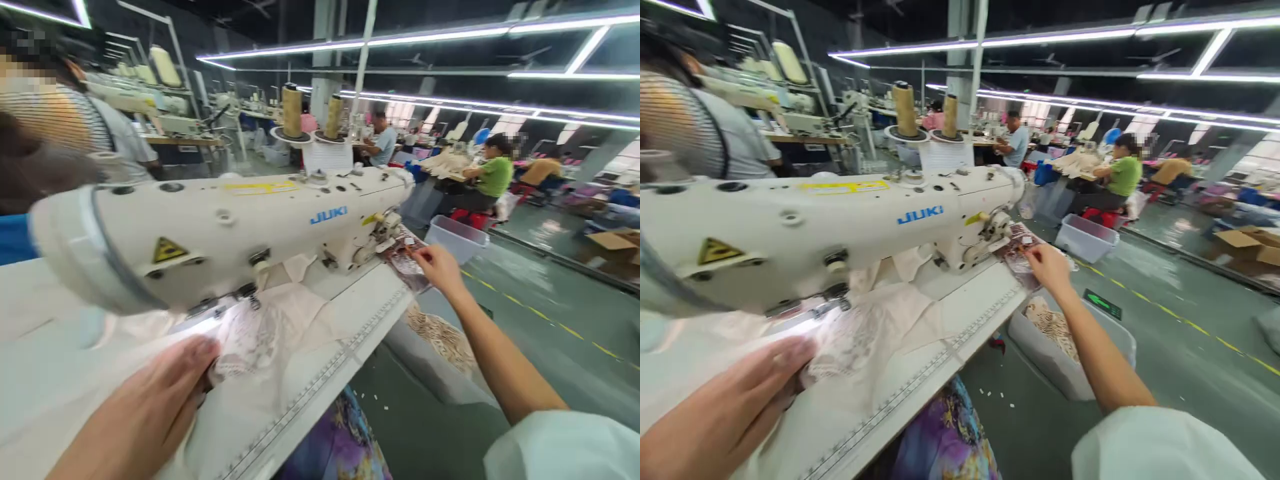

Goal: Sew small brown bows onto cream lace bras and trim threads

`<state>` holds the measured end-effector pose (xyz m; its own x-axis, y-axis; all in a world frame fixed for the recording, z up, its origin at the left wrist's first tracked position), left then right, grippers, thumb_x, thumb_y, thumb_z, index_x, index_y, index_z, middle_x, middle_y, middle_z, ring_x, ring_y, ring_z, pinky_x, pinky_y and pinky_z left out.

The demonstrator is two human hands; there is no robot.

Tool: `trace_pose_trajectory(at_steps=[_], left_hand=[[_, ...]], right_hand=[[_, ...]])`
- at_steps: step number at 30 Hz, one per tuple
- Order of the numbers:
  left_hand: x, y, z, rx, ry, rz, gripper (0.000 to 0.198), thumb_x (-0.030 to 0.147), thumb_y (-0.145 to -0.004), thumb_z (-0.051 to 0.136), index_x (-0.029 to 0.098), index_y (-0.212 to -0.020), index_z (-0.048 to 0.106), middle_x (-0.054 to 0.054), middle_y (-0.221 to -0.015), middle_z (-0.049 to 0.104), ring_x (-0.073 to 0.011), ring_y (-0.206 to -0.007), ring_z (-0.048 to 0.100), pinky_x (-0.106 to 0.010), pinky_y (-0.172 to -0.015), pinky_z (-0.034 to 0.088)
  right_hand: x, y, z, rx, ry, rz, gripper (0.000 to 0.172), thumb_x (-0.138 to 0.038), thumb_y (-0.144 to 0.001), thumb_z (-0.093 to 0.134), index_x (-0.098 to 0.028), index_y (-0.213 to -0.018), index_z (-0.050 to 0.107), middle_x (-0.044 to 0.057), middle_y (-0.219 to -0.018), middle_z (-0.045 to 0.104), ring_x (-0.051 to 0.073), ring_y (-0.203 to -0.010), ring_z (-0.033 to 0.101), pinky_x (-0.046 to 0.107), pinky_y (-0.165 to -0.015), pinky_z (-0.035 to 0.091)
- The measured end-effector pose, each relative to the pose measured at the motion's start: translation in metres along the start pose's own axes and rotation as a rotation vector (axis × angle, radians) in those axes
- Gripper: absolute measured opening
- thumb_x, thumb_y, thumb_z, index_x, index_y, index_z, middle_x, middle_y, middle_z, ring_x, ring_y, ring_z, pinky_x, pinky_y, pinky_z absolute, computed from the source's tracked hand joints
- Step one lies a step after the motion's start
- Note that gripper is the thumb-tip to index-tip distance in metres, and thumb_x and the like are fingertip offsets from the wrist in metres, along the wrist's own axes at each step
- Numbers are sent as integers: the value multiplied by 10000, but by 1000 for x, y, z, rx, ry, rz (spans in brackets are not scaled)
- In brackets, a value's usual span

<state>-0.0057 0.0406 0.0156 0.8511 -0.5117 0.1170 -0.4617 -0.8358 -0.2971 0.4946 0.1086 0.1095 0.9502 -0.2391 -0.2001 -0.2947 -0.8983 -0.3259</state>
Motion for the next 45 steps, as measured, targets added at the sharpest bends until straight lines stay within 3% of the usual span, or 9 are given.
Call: trace_pose_trajectory(at_steps=[3,5,8,11,14,18,27,41,45], left_hand=[[12,4,-15,-53,-42,4,505,285,-939,332,184,-1346,614,-116,-1264,678,-297,-1183,622,-451,-1009,547],[15,4,-22,-31,-40,14,474,275,-957,325,146,-1296,630,-132,-1254,682,-294,-1173,629,-456,-1004,554],[17,8,-31,51,0,84,414,267,-980,350,141,-1256,632,-141,-1321,657,-275,-1184,638,-405,-997,563],[15,16,-34,98,33,149,380,236,-985,353,163,-1208,652,-142,-1358,633,-264,-1181,644,-377,-968,571],[12,21,-30,132,44,145,361,225,-976,376,172,-1182,667,-138,-1359,631,-280,-1191,634,-406,-967,566],[9,25,-24,207,37,143,442,189,-955,391,162,-1362,562,-130,-1382,626,-278,-1199,635,-410,-961,564],[15,22,-34,236,35,166,520,123,-932,369,148,-1450,397,-144,-1294,660,-259,-1104,660,-378,-862,582],[22,14,-39,205,62,184,330,185,-969,379,142,-1236,568,-165,-1194,653,-260,-940,659,-362,-706,547],[22,15,-36,158,65,141,310,170,-950,387,152,-1201,568,-151,-1233,641,-253,-951,660,-363,-735,543]], right_hand=[[-50,43,-16,165,-403,-293,155,-331,-925,576,-211,-877,663,67,-882,699,207,-782,634,339,-730,496],[-103,87,-20,57,-679,-572,109,-303,-947,600,-236,-882,656,51,-906,699,193,-844,652,321,-770,515],[-194,147,-8,-252,-945,-864,93,-214,-989,547,-224,-992,640,57,-984,709,163,-927,666,279,-792,524],[-264,165,23,-374,-933,-970,78,-210,-975,549,-210,-912,594,32,-917,684,151,-872,631,269,-754,485],[-298,150,59,-475,-745,-934,125,-176,-935,583,-199,-816,552,9,-850,642,135,-786,573,253,-687,411],[-306,128,81,-558,-572,-889,220,-134,-908,577,-193,-721,476,4,-800,609,129,-766,522,251,-672,349],[-315,121,79,-658,-454,-849,247,-155,-877,553,-193,-651,461,-18,-717,563,116,-686,454,256,-605,291],[-320,118,74,-655,-340,-932,190,-180,-922,523,-193,-734,500,-9,-770,594,123,-706,460,263,-617,303],[-308,126,80,-523,-338,-1005,147,-231,-1007,478,-179,-931,592,29,-926,654,139,-792,534,266,-640,343]])
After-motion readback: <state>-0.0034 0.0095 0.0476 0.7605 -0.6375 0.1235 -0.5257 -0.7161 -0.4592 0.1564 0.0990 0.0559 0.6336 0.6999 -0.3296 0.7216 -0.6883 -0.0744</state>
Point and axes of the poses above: each hand's wrist, its own y-axis away from the middle knuckle, its own z-axis out of the palm, x = y × z, the point moved 3 cm from there along -y, towards the middle knuckle
